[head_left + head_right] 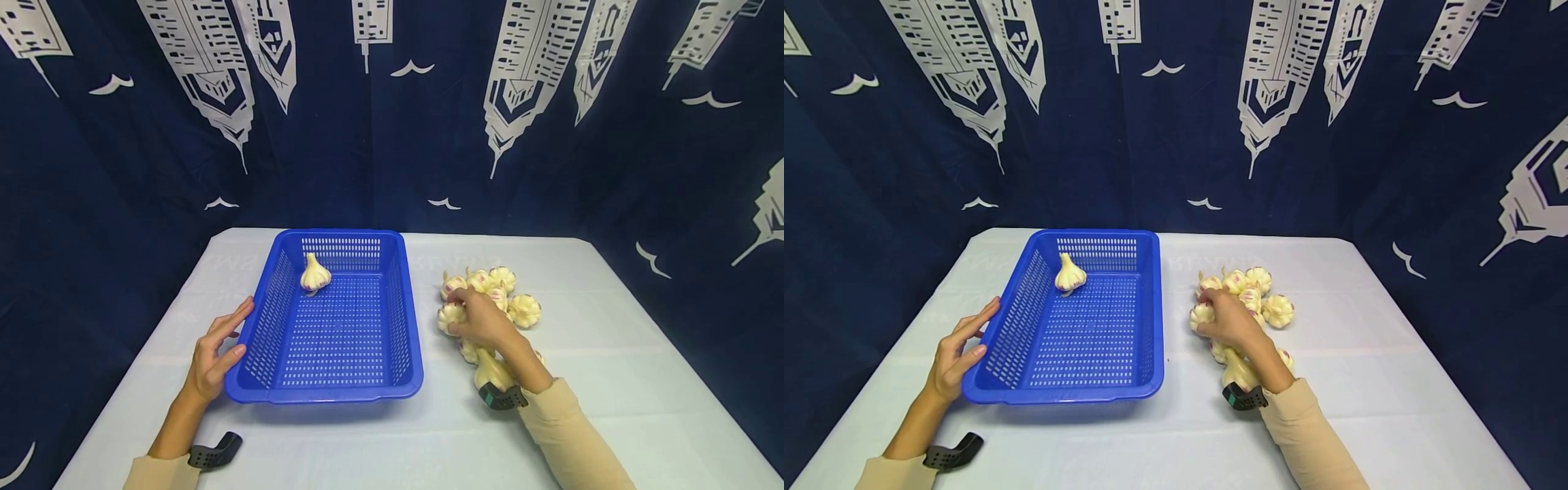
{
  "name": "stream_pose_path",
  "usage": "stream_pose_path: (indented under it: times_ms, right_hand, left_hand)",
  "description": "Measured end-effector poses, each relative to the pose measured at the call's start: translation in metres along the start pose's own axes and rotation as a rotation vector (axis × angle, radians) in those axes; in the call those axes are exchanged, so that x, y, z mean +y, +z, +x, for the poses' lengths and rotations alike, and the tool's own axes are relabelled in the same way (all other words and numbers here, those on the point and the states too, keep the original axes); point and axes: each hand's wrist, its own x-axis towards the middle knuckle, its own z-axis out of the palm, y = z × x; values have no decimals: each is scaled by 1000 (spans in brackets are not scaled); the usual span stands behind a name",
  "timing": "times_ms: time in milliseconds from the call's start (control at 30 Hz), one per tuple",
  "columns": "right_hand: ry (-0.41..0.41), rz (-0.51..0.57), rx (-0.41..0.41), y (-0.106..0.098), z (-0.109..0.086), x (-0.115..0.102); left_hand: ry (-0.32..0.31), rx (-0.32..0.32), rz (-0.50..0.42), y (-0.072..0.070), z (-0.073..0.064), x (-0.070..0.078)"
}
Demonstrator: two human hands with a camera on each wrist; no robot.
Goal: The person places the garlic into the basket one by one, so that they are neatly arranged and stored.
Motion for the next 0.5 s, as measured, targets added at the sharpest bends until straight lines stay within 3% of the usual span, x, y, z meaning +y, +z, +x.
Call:
stream_pose_path:
  times_ms: [500]
  right_hand:
    - [-81, 125, 106, -1, -6, -8]
  left_hand:
    - [-2, 4, -8, 0, 0, 0]
